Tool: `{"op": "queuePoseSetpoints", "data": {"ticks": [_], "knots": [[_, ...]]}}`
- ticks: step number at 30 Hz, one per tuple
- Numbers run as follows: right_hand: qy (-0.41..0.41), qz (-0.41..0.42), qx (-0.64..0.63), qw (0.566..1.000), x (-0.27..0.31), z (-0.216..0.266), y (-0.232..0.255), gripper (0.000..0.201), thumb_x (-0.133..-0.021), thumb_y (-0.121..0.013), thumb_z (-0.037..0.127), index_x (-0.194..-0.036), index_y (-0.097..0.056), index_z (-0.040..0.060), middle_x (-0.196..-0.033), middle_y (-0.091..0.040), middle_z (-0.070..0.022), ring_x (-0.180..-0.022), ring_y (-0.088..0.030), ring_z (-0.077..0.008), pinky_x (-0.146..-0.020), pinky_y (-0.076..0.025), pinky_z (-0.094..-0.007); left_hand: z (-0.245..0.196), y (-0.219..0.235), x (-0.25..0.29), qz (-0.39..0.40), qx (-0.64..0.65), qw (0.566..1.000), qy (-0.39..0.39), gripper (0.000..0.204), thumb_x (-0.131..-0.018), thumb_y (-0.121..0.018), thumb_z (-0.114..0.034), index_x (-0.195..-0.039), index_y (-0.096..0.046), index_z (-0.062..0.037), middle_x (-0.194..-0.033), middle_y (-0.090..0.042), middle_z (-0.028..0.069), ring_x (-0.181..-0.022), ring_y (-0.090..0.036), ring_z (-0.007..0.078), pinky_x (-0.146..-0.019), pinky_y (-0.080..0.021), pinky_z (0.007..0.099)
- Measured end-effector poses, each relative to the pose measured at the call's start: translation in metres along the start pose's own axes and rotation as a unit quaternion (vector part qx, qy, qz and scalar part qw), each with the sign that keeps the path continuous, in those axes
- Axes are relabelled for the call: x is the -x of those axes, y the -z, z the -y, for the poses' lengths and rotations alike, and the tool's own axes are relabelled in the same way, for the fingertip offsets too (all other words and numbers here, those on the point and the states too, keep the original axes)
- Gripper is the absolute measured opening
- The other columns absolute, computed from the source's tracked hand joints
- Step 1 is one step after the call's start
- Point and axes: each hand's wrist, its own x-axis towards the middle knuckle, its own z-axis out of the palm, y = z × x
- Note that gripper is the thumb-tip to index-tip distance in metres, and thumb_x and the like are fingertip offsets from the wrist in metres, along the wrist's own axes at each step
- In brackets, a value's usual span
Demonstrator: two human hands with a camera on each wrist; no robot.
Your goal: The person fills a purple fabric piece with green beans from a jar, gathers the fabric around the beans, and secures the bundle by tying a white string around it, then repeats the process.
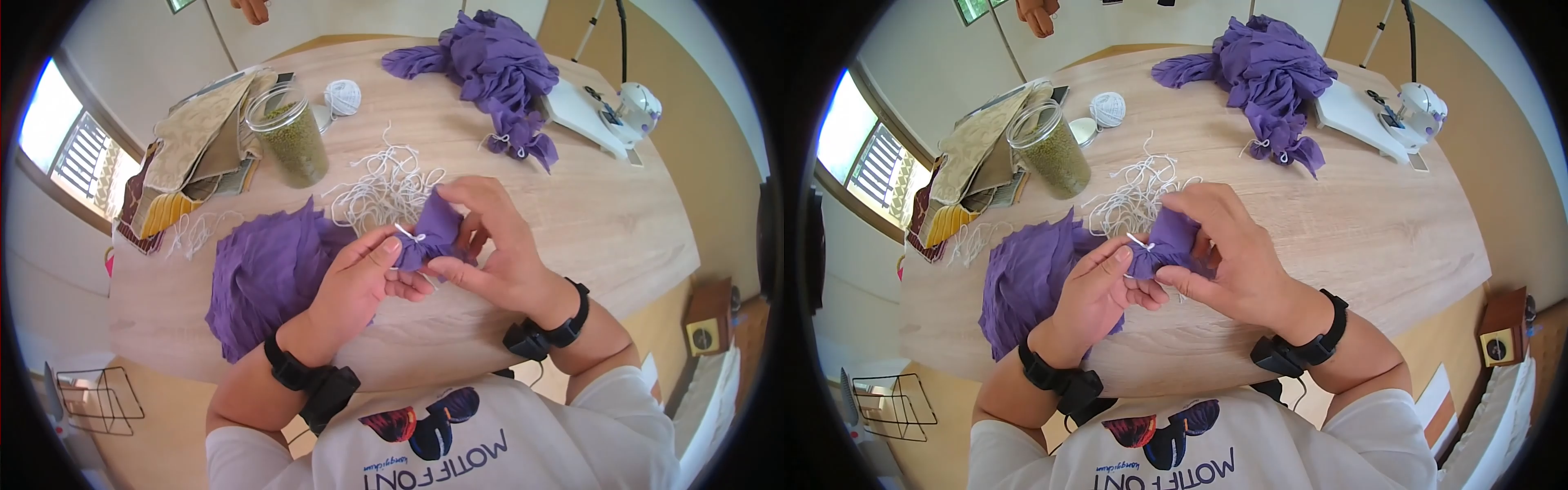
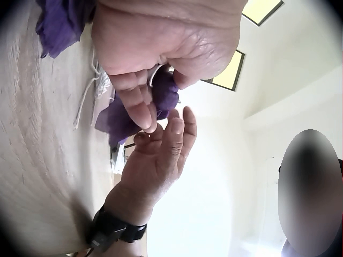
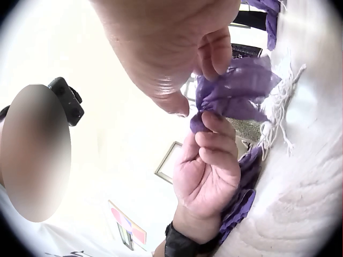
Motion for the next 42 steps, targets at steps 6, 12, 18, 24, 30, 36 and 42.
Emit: {"op": "queuePoseSetpoints", "data": {"ticks": [6,12,18,24,30,36,42], "knots": [[-0.016,0.105,-0.046,0.993,0.006,-0.017,0.0,0.031,-0.083,-0.076,0.009,-0.11,-0.062,0.0034,-0.097,-0.06,-0.0103,-0.08,-0.064,-0.0181,-0.066,-0.054,-0.0267,0.002,-0.009,0.001,-0.032,-0.087,0.996,0.007,0.04,-0.101,-0.052,-0.018,-0.137,-0.042,-0.0032,-0.104,-0.064,0.0135,-0.083,-0.067,0.0233,-0.072,-0.057,0.0347],[-0.033,0.121,-0.028,0.992,0.008,-0.011,-0.002,0.028,-0.085,-0.073,0.008,-0.11,-0.062,0.0038,-0.092,-0.062,-0.0092,-0.075,-0.064,-0.0185,-0.065,-0.053,-0.0279,0.003,-0.01,0.002,-0.037,-0.209,0.977,-0.026,0.043,-0.093,-0.063,-0.005,-0.133,-0.048,-0.0009,-0.104,-0.062,0.0087,-0.081,-0.063,0.0128,-0.07,-0.055,0.0281],[-0.046,0.147,0.001,0.988,0.01,-0.009,-0.005,0.025,-0.086,-0.072,0.012,-0.107,-0.062,0.0041,-0.088,-0.065,-0.0111,-0.07,-0.065,-0.022,-0.063,-0.052,-0.0301,0.014,-0.01,0.002,-0.033,-0.245,0.967,-0.053,0.038,-0.09,-0.066,0.001,-0.125,-0.05,0.0006,-0.103,-0.063,0.0082,-0.086,-0.063,0.0119,-0.075,-0.055,0.0273],[-0.116,0.175,-0.043,0.977,0.01,-0.007,-0.001,0.018,-0.087,-0.069,0.011,-0.104,-0.064,0.0044,-0.082,-0.066,-0.0114,-0.067,-0.065,-0.0227,-0.061,-0.05,-0.0298,0.017,-0.007,0.003,-0.051,-0.3,0.95,-0.073,0.032,-0.086,-0.07,0.003,-0.112,-0.051,0.0005,-0.105,-0.065,0.0103,-0.091,-0.065,0.013,-0.079,-0.056,0.0282],[-0.146,0.184,-0.088,0.968,0.008,-0.006,0.002,0.016,-0.088,-0.068,0.01,-0.103,-0.064,0.0056,-0.079,-0.066,-0.0106,-0.066,-0.065,-0.021,-0.06,-0.049,-0.0292,0.01,-0.012,0.006,-0.062,-0.265,0.961,-0.04,0.024,-0.089,-0.069,-0.004,-0.108,-0.055,-0.0009,-0.096,-0.067,0.0085,-0.082,-0.066,0.0122,-0.072,-0.057,0.0266],[-0.034,0.135,0.029,0.99,0.008,-0.009,-0.001,0.041,-0.081,-0.073,0.009,-0.119,-0.057,0.0089,-0.088,-0.065,-0.0095,-0.069,-0.064,-0.0217,-0.062,-0.051,-0.0307,0.003,-0.006,0.002,-0.092,-0.182,0.979,0.025,0.024,-0.093,-0.066,-0.01,-0.112,-0.054,-0.002,-0.099,-0.066,0.009,-0.074,-0.066,0.0125,-0.067,-0.056,0.0268],[-0.079,0.162,0.051,0.982,0.007,-0.004,0.005,0.039,-0.078,-0.069,0.003,-0.114,-0.056,0.0091,-0.089,-0.065,-0.0092,-0.07,-0.064,-0.0261,-0.062,-0.052,-0.034,0.019,-0.009,-0.002,-0.02,-0.24,0.959,-0.148,0.048,-0.091,-0.064,-0.001,-0.136,-0.046,-0.0008,-0.112,-0.064,0.0094,-0.086,-0.066,0.012,-0.079,-0.056,0.0278]]}}
